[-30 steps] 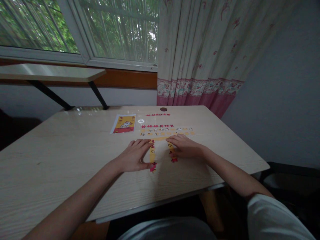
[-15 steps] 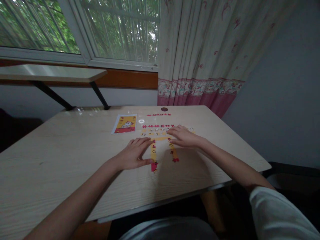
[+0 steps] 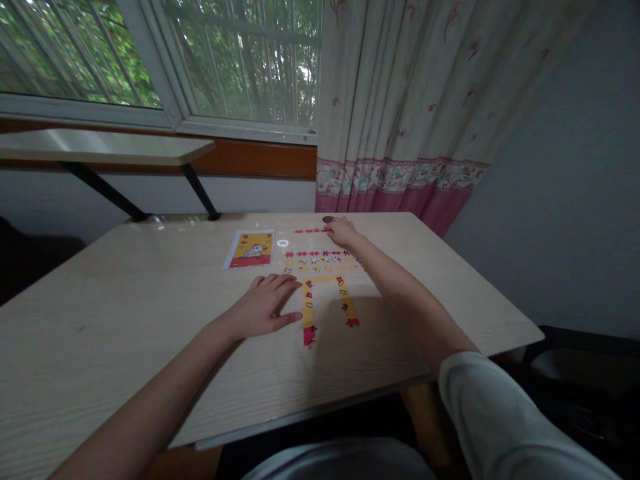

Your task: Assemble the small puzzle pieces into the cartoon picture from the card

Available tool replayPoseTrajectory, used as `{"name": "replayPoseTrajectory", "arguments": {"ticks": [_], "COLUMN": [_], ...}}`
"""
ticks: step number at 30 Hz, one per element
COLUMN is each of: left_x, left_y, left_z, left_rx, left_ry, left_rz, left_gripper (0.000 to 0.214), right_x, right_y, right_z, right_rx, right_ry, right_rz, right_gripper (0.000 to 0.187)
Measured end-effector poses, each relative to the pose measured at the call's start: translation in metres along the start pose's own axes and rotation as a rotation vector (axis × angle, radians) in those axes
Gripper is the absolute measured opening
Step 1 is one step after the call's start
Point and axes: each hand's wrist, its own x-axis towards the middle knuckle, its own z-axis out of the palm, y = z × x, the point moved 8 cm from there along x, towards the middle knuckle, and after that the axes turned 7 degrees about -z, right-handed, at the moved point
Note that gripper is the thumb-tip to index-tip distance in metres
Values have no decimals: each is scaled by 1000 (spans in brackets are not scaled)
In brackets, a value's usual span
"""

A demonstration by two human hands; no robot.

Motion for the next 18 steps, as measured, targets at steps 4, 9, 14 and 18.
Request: {"name": "replayPoseTrajectory", "arguments": {"ticks": [4, 9, 14, 18], "left_x": [0, 1, 2, 1], "left_y": [0, 1, 1, 1], "left_z": [3, 4, 4, 1], "left_rx": [10, 27, 37, 18], "left_ry": [-17, -21, -22, 3], "left_rz": [-7, 2, 0, 3], "left_gripper": [61, 58, 58, 57], "right_x": [2, 4, 7, 2], "right_y": [2, 11, 15, 16], "right_z": [7, 11, 17, 18], "right_rx": [17, 63, 135, 194], "right_ry": [3, -17, -64, -58], "right_rz": [11, 44, 53, 44], "right_gripper": [31, 24, 16, 14]}}
